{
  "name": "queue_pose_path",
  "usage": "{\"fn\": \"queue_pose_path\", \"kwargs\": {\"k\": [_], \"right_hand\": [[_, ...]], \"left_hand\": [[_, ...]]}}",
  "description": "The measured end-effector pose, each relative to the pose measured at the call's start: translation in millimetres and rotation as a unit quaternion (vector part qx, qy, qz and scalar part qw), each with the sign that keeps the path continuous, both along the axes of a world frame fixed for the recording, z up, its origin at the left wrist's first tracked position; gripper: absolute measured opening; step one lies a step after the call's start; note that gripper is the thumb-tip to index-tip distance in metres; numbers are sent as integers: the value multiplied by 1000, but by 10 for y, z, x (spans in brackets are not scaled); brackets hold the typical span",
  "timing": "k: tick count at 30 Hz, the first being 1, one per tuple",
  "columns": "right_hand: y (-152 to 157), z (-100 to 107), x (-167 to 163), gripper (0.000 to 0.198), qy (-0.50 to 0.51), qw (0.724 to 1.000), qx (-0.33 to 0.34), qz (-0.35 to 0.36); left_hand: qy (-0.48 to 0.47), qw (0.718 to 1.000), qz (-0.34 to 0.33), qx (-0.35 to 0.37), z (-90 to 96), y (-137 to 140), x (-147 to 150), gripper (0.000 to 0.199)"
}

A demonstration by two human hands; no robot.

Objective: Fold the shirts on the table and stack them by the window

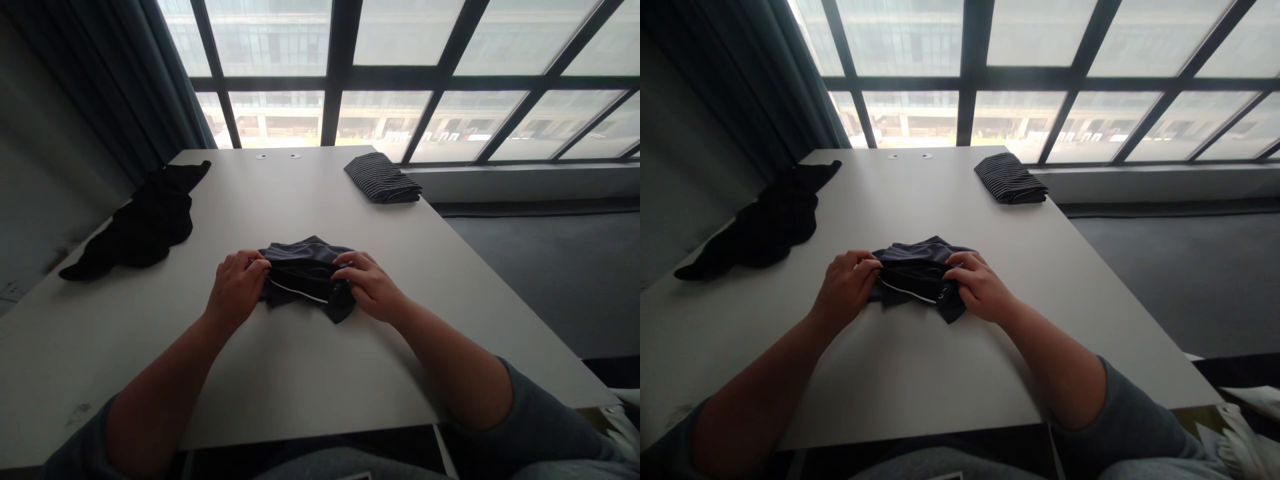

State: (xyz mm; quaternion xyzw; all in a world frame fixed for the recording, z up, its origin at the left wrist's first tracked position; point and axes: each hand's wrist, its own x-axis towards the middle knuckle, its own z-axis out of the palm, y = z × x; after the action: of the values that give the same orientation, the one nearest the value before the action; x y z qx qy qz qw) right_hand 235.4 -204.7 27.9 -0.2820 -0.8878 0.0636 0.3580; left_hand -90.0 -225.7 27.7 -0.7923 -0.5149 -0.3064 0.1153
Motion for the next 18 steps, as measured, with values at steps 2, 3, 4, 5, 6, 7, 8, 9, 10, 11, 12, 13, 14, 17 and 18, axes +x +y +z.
{"fn": "queue_pose_path", "kwargs": {"k": [2, 3, 4, 5, 6, 7, 8, 9, 10, 11, 12, 13, 14, 17, 18], "right_hand": [[75, -73, 13, 43, -4, 999, -25, -26], [108, -103, 14, 45, -10, 999, -44, -29], [133, -123, 14, 47, -20, 997, -68, -28], [148, -133, 13, 47, -33, 995, -93, -22], [153, -131, 13, 46, -48, 992, -117, -12], [150, -117, 16, 45, -63, 989, -137, 0], [141, -94, 23, 42, -76, 985, -152, 13], [127, -64, 33, 38, -87, 982, -164, 25], [111, -29, 46, 34, -96, 979, -176, 33], [96, 8, 60, 30, -104, 975, -193, 37], [81, 47, 75, 28, -112, 970, -213, 38], [69, 85, 89, 27, -120, 964, -234, 38], [59, 122, 103, 28, -130, 958, -253, 38], [52, 218, 135, 30, -170, 946, -274, 39], [62, 242, 144, 31, -187, 945, -265, 38]], "left_hand": [[40, 995, 64, -67, 43, -35, 20, 30], [57, 989, 82, -106, 64, -61, 34, 33], [71, 982, 90, -149, 82, -91, 48, 36], [80, 973, 89, -198, 97, -122, 61, 40], [85, 961, 80, -250, 109, -151, 69, 41], [84, 948, 64, -300, 118, -177, 74, 41], [76, 934, 38, -347, 127, -196, 73, 39], [61, 921, 2, -385, 136, -208, 67, 36], [37, 910, -41, -411, 149, -214, 57, 34], [5, 903, -85, -422, 167, -213, 43, 32], [-33, 900, -122, -417, 190, -209, 27, 31], [-73, 902, -147, -399, 218, -204, 12, 30], [-110, 907, -158, -375, 251, -200, -3, 30], [-186, 918, -161, -312, 371, -212, -28, 28], [-193, 919, -164, -301, 416, -223, -29, 28]]}}
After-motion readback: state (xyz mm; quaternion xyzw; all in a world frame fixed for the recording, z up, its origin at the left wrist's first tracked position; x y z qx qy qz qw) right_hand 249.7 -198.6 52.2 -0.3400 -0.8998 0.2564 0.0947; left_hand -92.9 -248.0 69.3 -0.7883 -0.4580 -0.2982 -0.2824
